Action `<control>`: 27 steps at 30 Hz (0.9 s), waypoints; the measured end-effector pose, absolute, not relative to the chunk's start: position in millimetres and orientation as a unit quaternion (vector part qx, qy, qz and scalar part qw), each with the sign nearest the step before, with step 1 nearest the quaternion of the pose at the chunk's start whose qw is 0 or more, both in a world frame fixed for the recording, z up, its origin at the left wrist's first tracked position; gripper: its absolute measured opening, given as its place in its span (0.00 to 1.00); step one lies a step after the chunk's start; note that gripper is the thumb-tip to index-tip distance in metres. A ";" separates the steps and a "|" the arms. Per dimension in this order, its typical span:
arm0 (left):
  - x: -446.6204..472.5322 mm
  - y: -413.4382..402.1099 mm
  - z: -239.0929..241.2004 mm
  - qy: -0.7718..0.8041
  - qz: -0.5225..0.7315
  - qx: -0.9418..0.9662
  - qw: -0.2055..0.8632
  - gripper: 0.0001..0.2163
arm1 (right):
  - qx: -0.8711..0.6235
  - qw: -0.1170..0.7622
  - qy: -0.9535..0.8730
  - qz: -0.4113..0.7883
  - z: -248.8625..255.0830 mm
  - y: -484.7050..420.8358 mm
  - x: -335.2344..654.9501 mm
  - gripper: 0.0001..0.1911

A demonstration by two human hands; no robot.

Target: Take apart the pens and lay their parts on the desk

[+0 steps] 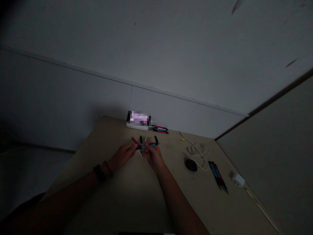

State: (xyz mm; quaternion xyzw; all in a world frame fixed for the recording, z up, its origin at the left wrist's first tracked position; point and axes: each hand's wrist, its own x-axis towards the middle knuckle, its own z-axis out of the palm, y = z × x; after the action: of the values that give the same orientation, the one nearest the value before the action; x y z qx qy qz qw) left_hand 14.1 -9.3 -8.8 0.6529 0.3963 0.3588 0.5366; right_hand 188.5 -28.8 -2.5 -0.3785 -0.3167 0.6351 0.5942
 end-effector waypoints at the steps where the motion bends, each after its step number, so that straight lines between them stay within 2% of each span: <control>1: 14.1 -9.6 -8.4 0.397 0.360 0.651 0.537 0.26 | -0.378 0.593 -0.318 0.636 -2.5 -28.8 188.6 0.12; 27: 14.3 -9.5 -9.3 0.396 0.357 0.661 0.528 0.26 | -0.386 0.583 -0.319 0.641 -3.0 -29.5 188.3 0.14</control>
State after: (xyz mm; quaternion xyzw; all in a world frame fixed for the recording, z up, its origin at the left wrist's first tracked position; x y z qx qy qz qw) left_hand 14.3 -9.5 -9.3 0.6611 0.3955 0.3568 0.5283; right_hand 188.3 -29.5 -3.0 -0.3856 -0.3187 0.6406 0.5826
